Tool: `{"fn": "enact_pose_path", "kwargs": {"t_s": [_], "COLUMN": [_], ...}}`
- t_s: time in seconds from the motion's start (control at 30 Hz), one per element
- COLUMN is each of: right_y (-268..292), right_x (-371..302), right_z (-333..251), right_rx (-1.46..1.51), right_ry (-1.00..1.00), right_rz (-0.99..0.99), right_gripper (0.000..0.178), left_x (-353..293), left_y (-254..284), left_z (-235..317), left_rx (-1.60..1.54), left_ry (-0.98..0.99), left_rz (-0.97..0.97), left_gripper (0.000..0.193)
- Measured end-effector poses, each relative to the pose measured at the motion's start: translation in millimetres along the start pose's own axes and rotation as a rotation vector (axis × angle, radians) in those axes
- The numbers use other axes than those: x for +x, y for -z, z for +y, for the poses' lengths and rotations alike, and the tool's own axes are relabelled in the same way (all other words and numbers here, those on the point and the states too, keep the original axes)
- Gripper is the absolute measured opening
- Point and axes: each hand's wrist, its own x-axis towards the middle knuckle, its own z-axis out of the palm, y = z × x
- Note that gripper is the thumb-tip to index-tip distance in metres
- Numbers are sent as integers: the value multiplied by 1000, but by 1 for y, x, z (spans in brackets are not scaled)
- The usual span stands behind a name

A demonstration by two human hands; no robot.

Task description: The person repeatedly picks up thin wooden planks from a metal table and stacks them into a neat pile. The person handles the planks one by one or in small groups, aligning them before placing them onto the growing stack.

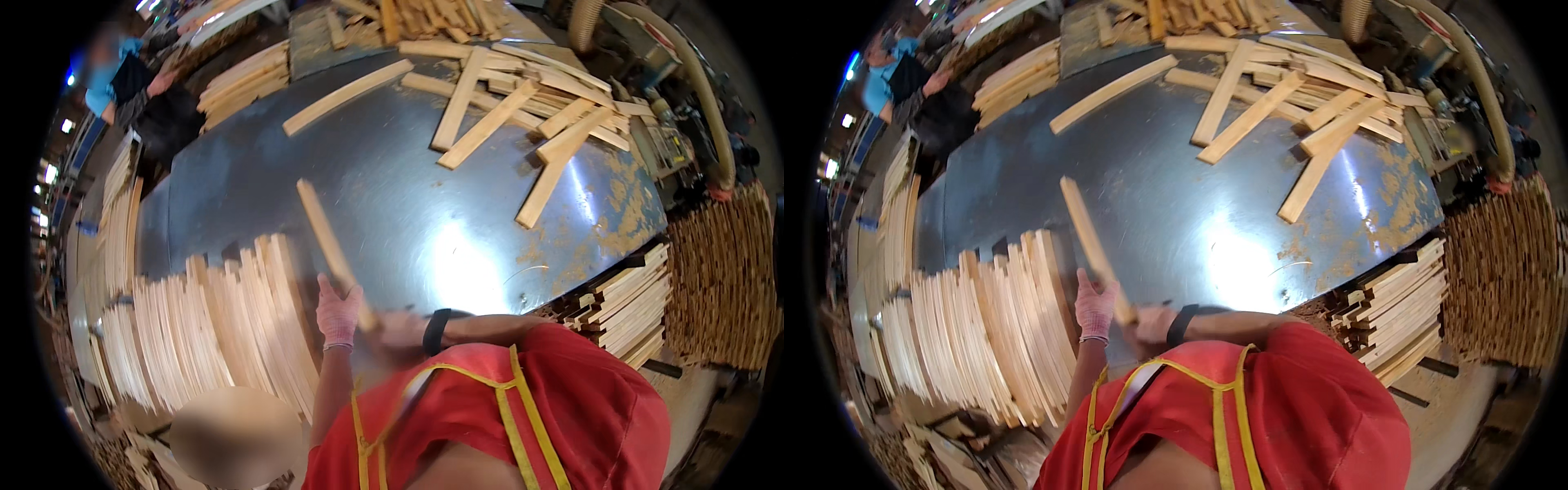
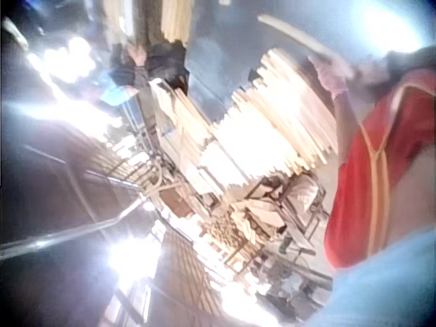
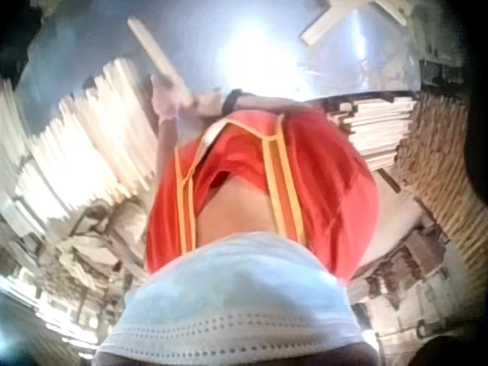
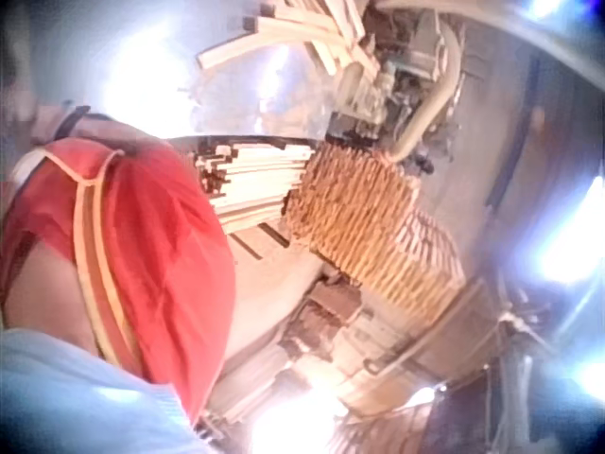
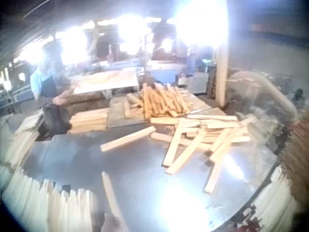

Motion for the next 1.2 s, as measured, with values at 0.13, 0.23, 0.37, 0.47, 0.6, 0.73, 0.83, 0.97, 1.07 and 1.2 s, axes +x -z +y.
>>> {"fn": "enact_pose_path", "kwargs": {"t_s": [0.13, 0.23, 0.37, 0.47, 0.6, 0.73, 0.83, 0.97, 1.07, 1.2], "right_y": [23, 138, 325, 414, 466, 468, 422, 336, 322, 330], "right_x": [5, -14, -80, -151, -154, -121, -109, -93, -98, -100], "right_z": [14, 56, 158, 225, 290, 314, 363, 285, 208, 151], "right_rx": [-247, -303, 85, 318, 891, 965, 1097, 1259, 624, 119], "right_ry": [368, 255, -299, -383, -418, -445, -24, -161, -366, -729], "right_rz": [-87, 247, 1101, 1763, 1665, 1693, 1432, 1133, 1429, 1252], "right_gripper": [45, 42, 48, 69, 80, 47, 9, 33, 69, 104], "left_x": [10, 4, 4, 10, 29, 12, 6, -4, -8, -38], "left_y": [-4, -5, 12, 12, -36, -90, -113, -122, -130, -123], "left_z": [1, -74, -102, -37, 34, 127, 197, 228, 202, 173], "left_rx": [328, 343, 816, 709, 468, 367, 273, 179, 202, 231], "left_ry": [48, -114, -169, -154, -357, -572, -693, -735, -768, -768], "left_rz": [-66, 155, 526, 399, 183, 29, -92, -214, -197, -174], "left_gripper": [71, 52, 52, 54, 84, 86, 86, 84, 83, 84]}}
